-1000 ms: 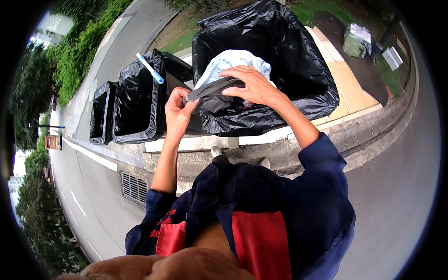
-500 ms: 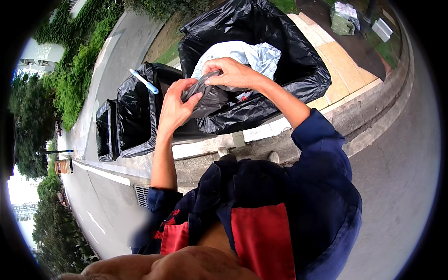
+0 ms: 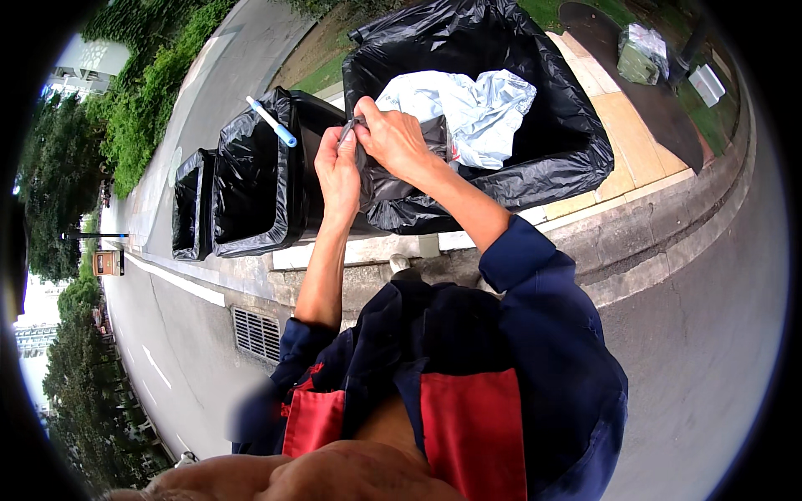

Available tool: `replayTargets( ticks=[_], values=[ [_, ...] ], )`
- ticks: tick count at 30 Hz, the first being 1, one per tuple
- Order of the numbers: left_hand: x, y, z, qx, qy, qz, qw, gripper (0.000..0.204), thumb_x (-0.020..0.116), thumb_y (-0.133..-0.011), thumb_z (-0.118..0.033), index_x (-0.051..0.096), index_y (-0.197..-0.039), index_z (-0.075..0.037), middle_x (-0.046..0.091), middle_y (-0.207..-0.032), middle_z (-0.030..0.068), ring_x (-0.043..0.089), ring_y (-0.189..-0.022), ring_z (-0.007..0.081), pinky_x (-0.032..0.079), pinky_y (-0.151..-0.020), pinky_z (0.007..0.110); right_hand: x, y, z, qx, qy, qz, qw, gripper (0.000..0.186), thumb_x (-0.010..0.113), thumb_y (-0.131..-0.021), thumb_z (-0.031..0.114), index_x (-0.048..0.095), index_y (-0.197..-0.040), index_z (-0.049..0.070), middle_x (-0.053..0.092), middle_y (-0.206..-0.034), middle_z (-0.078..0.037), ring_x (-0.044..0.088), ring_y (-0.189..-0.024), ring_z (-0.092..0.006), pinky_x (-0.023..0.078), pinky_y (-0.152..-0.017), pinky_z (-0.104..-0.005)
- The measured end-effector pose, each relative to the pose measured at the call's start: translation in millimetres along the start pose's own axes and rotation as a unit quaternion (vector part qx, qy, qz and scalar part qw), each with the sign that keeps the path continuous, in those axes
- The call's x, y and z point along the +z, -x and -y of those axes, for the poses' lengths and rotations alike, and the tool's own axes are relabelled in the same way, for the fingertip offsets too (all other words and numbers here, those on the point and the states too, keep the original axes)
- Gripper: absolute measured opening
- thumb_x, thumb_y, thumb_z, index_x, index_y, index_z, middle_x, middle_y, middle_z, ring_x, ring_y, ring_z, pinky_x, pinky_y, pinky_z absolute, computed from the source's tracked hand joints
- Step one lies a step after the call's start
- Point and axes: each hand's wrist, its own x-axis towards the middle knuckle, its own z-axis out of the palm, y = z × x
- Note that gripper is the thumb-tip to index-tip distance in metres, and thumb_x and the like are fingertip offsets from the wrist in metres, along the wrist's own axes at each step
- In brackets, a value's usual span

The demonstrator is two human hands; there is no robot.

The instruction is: The person retrieves a plastic bag from a trash bin and uses it to wrap the handle of a dustpan. They then reassemble the dustpan handle and walk to a nearby area to pick up a broom.

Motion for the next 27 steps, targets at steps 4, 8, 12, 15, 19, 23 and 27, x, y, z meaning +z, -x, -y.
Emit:
replayTargets(
  ticks=[4,8,12,15,19,23,27],
  values=[
    [2.3,18.9,7.4,-0.013,0.009,0.035,0.999,0.016,0.049,-0.092,-0.015,0.054,-0.084,-0.002,0.041,-0.064,-0.0051,0.034,-0.062,0.0033,0.029,-0.051,0.022,32.2,-15.7,-19.4,0.073,-0.022,-0.033,0.997,0.018,0.056,-0.085,0.019,0.044,-0.095,0.010,0.058,-0.061,-0.016,0.058,-0.059,-0.0386,0.043,-0.053,-0.0462],
    [-1.9,19.5,11.2,-0.077,0.090,-0.015,0.993,0.016,0.050,-0.092,-0.015,0.055,-0.084,-0.002,0.040,-0.067,-0.0085,0.030,-0.060,0.0017,0.024,-0.050,0.020,46.8,-30.5,-24.5,0.058,0.033,0.014,0.998,0.016,0.050,-0.088,0.021,0.041,-0.098,0.011,0.058,-0.063,-0.018,0.057,-0.061,-0.0420,0.041,-0.054,-0.0505],
    [-12.7,6.7,11.8,-0.061,0.106,0.016,0.992,0.016,0.055,-0.090,-0.016,0.058,-0.089,0.000,0.049,-0.073,-0.0065,0.038,-0.065,0.0023,0.032,-0.058,0.019,55.4,-55.9,-33.2,0.016,0.033,0.009,0.999,0.018,0.045,-0.091,0.026,0.040,-0.100,0.011,0.059,-0.066,-0.020,0.056,-0.065,-0.0450,0.042,-0.057,-0.0538],
    [-16.6,7.2,13.7,-0.058,0.089,0.005,0.994,0.015,0.056,-0.090,-0.015,0.059,-0.088,0.000,0.050,-0.073,-0.0067,0.039,-0.066,0.0024,0.032,-0.058,0.019,61.6,-66.5,-40.2,0.007,0.038,0.034,0.999,0.018,0.048,-0.083,0.016,0.041,-0.097,0.007,0.061,-0.068,-0.020,0.060,-0.069,-0.0421,0.044,-0.059,-0.0519],
    [-6.7,21.5,11.1,-0.065,0.087,0.019,0.994,0.019,0.053,-0.091,-0.016,0.054,-0.077,-0.003,0.037,-0.064,-0.0091,0.028,-0.058,0.0014,0.022,-0.049,0.020,54.3,-73.3,-61.5,0.046,0.089,0.058,0.993,0.024,0.055,-0.075,0.011,0.042,-0.093,0.003,0.062,-0.072,-0.021,0.061,-0.074,-0.0412,0.046,-0.066,-0.0512],
    [4.1,43.0,-1.7,-0.053,0.078,0.040,0.995,0.020,0.054,-0.091,-0.017,0.054,-0.080,0.000,0.041,-0.068,-0.0057,0.034,-0.064,0.0044,0.029,-0.057,0.020,32.0,-81.4,-111.0,0.127,0.145,0.045,0.980,0.026,0.055,-0.075,0.011,0.044,-0.096,0.001,0.062,-0.082,-0.026,0.061,-0.082,-0.0439,0.047,-0.072,-0.0505],
    [-14.1,60.7,-6.7,0.025,0.099,-0.010,0.995,0.019,0.054,-0.091,-0.017,0.054,-0.081,-0.001,0.043,-0.074,-0.0038,0.035,-0.067,0.0054,0.029,-0.059,0.020,5.1,-86.3,-155.9,0.236,0.189,-0.015,0.953,0.027,0.050,-0.078,0.012,0.046,-0.100,-0.001,0.061,-0.092,-0.028,0.060,-0.090,-0.0427,0.047,-0.078,-0.0489]
  ],
)
